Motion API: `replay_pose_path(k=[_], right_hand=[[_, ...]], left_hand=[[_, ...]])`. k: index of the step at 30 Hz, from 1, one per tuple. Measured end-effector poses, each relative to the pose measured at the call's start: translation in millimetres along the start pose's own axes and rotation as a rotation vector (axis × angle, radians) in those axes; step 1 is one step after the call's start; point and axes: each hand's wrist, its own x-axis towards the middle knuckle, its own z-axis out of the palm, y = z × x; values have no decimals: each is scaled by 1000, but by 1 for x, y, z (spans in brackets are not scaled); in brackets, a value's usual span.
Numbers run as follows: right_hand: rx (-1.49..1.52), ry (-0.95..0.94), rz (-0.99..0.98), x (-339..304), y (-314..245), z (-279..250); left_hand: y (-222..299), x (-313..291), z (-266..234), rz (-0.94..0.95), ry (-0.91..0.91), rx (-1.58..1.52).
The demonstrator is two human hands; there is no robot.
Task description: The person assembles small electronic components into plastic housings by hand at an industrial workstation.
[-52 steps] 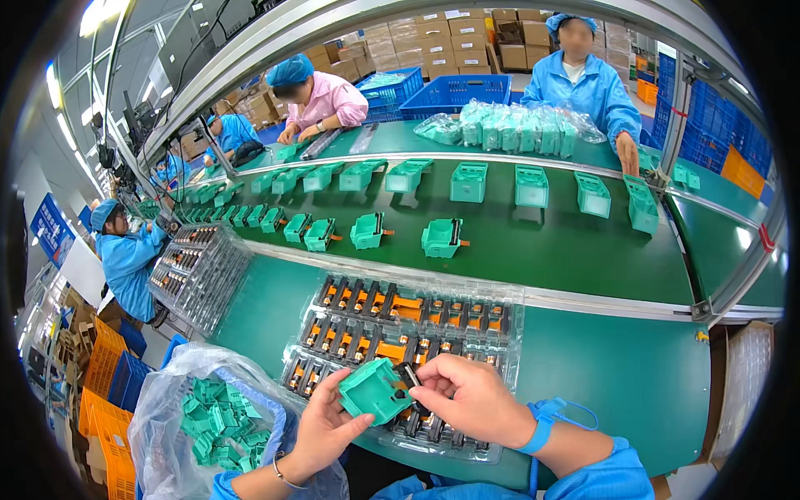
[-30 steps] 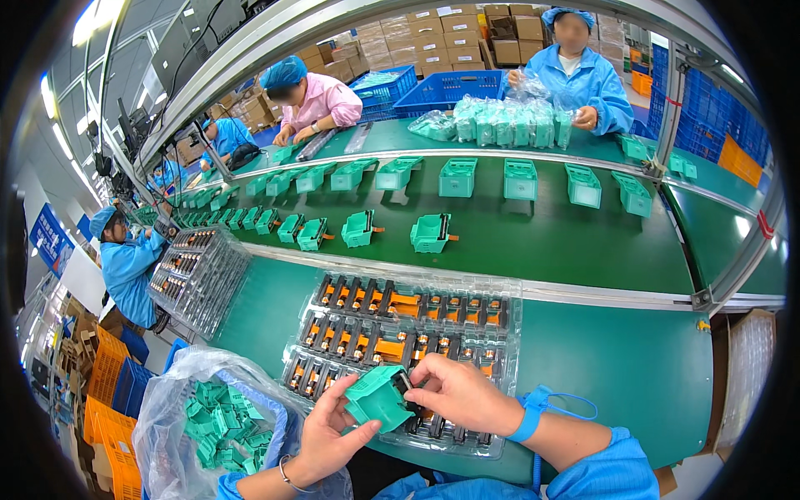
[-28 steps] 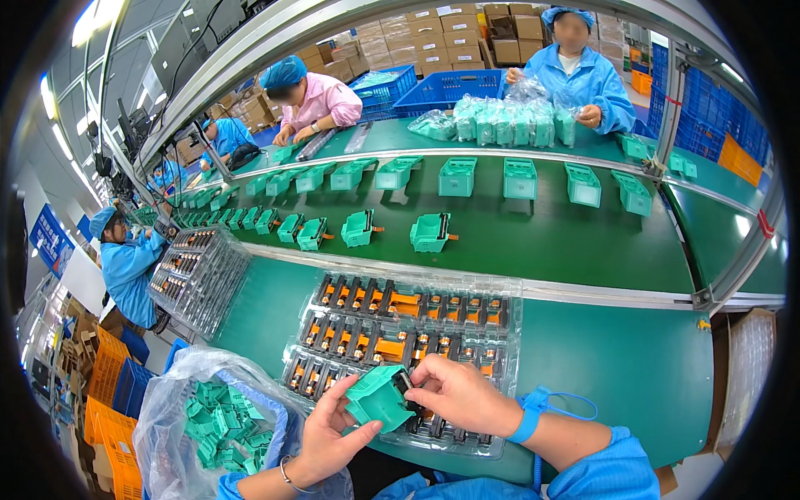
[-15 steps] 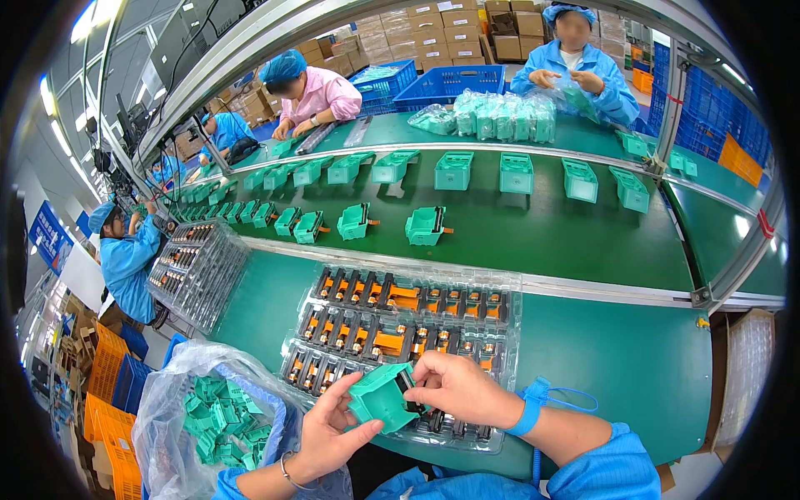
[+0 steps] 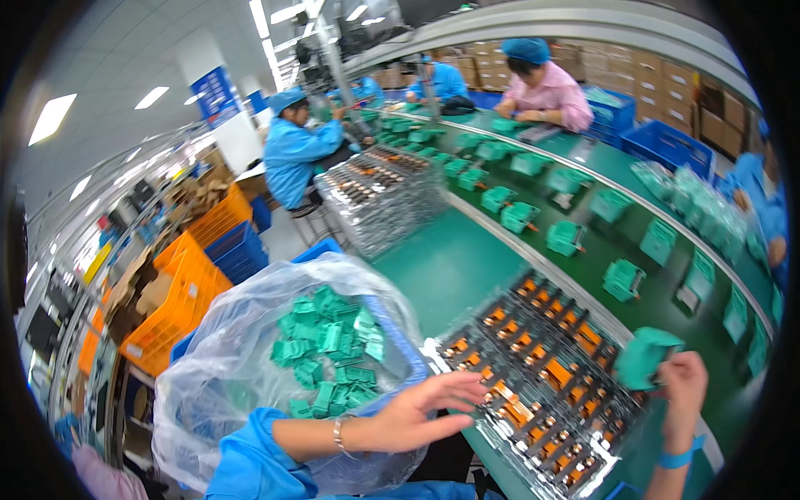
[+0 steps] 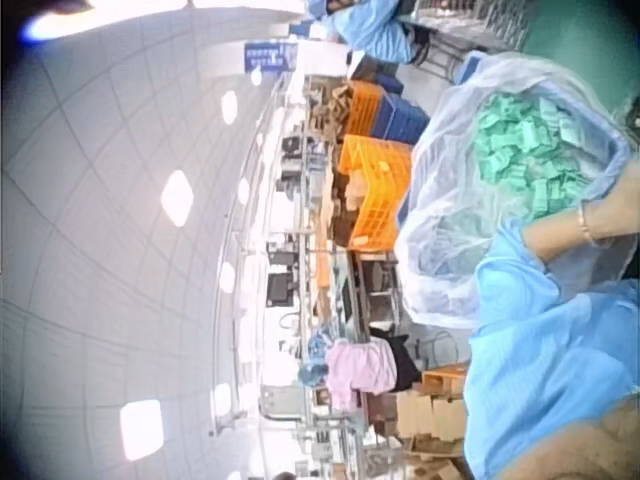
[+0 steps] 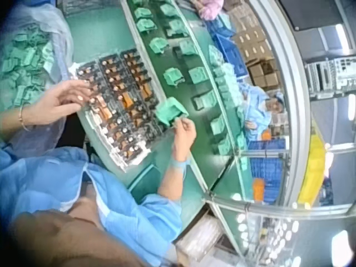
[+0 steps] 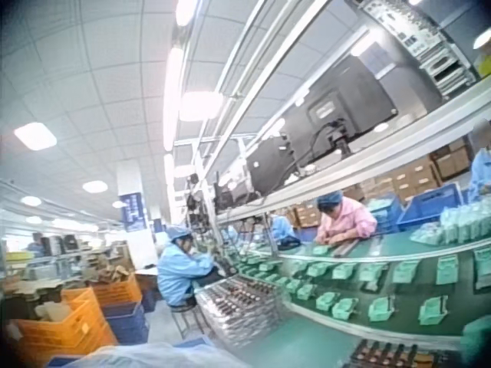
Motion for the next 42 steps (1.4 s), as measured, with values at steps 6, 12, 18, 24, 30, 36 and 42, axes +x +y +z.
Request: replay_pose_path(k=[6, 12, 18, 24, 30, 36, 42], right_hand=[[-243, 263, 201, 119, 71, -91], [-217, 185, 362, 164, 100, -71], [-278, 172, 449, 192, 132, -71], [-288, 229, 368, 150, 109, -75], [-275, 237, 160, 81, 61, -71], [-212, 41, -81, 18, 11, -37], [-732, -402, -583, -26, 1, -15]], left_hand=[[-6, -117, -148, -310, 653, 658], [-60, -237, -281, -617, 1163, 156], [-139, -229, -343, -715, 923, 1139], [-134, -210, -359, -1032, 603, 1207], [-136, -234, -351, -764, 406, 1592], [-74, -274, -307, -182, 918, 1559], [5, -129, -200, -40, 1091, -126]])
